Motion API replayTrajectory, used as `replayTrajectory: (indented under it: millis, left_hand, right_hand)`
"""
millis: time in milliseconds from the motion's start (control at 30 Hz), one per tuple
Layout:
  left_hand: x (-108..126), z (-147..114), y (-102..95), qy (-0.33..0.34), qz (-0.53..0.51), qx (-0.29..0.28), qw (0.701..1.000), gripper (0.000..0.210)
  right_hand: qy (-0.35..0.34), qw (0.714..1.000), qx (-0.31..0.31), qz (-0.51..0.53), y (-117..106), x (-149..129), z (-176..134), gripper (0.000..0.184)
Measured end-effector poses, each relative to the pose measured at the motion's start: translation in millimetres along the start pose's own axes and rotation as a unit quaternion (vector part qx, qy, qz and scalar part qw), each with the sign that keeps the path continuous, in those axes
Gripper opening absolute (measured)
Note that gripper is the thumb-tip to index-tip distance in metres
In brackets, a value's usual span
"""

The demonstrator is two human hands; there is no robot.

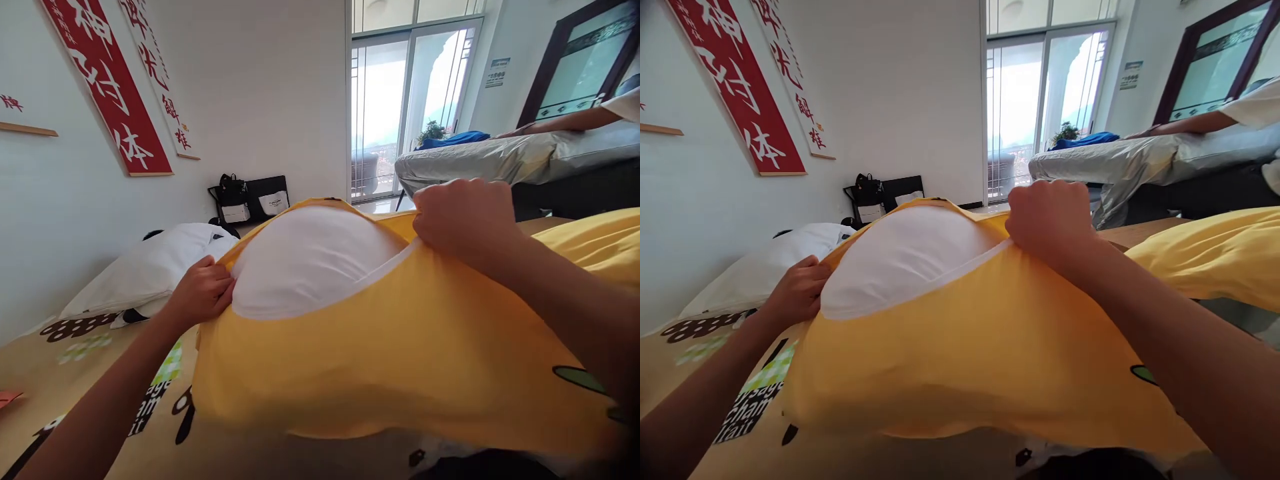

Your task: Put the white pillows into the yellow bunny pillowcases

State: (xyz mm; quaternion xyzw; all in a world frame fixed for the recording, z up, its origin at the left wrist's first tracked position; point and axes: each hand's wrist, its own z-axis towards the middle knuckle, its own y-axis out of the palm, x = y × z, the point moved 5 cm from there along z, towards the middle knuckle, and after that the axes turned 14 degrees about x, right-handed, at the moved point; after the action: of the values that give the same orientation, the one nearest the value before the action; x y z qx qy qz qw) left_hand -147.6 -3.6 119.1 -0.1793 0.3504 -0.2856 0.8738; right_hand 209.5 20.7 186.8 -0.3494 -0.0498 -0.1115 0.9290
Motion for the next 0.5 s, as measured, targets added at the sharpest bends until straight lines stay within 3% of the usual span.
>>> replayTrajectory:
  millis: [67,133,200,267,333,400,500]
  left_hand:
    - [14,-11,27.8,0.002,-0.005,-0.041,0.999,0.045]
    - [38,-26,63.5,0.003,-0.038,-0.085,0.996,0.047]
    - [63,-33,95.3,-0.008,-0.087,-0.104,0.991,0.047]
    - [78,-33,115.1,-0.041,-0.122,-0.102,0.986,0.045]
    - [82,-32,120.8,-0.091,-0.149,-0.093,0.980,0.044]
    - [76,-40,115.2,-0.171,-0.177,-0.068,0.967,0.042]
    - [55,-80,98.0,-0.369,-0.165,0.037,0.914,0.028]
  right_hand:
    - [0.007,0.999,-0.039,0.030,5,-5,1,0.026]
    - [-0.052,0.983,-0.102,0.142,20,-27,-6,0.035]
    - [-0.153,0.938,-0.139,0.279,34,-62,-20,0.040]
    - [-0.242,0.890,-0.135,0.362,47,-99,-40,0.040]
    - [-0.286,0.869,-0.125,0.385,63,-129,-62,0.042]
    - [-0.287,0.862,-0.134,0.395,77,-149,-84,0.047]
    - [-0.282,0.850,-0.136,0.424,82,-158,-111,0.053]
